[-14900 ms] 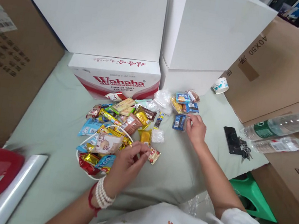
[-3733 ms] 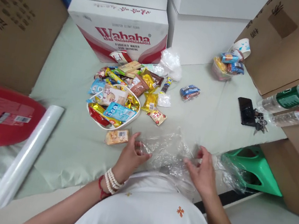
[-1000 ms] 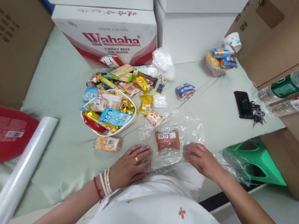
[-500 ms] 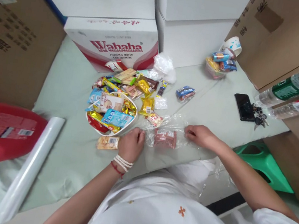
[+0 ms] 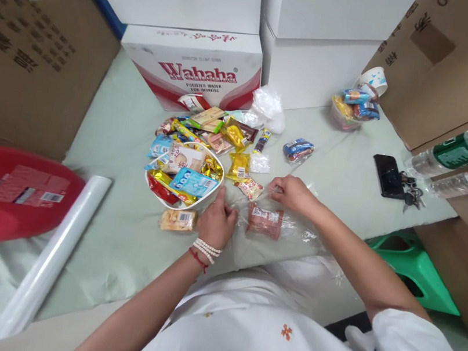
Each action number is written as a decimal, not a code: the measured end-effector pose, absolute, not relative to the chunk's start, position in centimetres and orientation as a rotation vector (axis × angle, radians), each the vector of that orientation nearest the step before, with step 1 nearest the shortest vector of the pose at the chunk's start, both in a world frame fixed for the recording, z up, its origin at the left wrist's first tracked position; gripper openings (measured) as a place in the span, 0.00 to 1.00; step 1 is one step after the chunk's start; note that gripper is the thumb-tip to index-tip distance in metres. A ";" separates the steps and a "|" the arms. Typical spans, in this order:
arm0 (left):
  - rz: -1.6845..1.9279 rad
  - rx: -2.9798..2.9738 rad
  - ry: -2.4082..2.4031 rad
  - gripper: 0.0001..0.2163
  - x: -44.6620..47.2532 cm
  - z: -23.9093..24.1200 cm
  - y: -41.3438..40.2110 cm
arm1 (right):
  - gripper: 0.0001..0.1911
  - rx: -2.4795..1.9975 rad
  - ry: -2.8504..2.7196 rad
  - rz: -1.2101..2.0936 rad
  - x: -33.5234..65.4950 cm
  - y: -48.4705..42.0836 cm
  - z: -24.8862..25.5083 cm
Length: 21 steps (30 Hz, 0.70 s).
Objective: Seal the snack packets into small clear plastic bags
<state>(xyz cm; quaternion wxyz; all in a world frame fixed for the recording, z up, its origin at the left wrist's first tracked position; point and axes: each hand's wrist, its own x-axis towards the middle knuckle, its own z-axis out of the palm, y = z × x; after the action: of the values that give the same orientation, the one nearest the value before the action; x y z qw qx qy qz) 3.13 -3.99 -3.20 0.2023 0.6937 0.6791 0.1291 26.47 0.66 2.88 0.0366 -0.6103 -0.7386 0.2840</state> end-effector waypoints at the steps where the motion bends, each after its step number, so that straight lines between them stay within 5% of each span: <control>1: 0.304 1.925 1.898 0.25 3.2 -2.9 -3.9 | 0.08 -1.797 -2.290 0.878 26.8 0.3 3.4; 4: 0.194 1.920 1.921 0.14 3.6 -2.3 -3.8 | 0.10 -1.540 -2.450 0.774 27.2 -1.6 5.0; 10: 0.316 1.969 1.929 0.08 3.6 -2.5 -3.8 | 0.21 -1.555 -2.802 0.662 25.1 -7.6 5.0; 15: 0.619 1.807 1.750 0.05 2.9 -1.9 -4.1 | 0.33 -1.594 -2.825 0.464 24.1 -10.6 2.7; 21: 0.665 1.872 1.290 0.09 5.4 -0.3 -6.2 | 0.30 -1.510 -2.642 0.582 24.5 -11.6 0.4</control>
<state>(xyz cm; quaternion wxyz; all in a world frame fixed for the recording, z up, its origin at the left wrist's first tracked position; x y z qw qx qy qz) 5.45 -6.17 -0.27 0.3771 0.7319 0.5045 0.2601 24.46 -11.57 0.37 0.0217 -0.4873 -0.8525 0.1877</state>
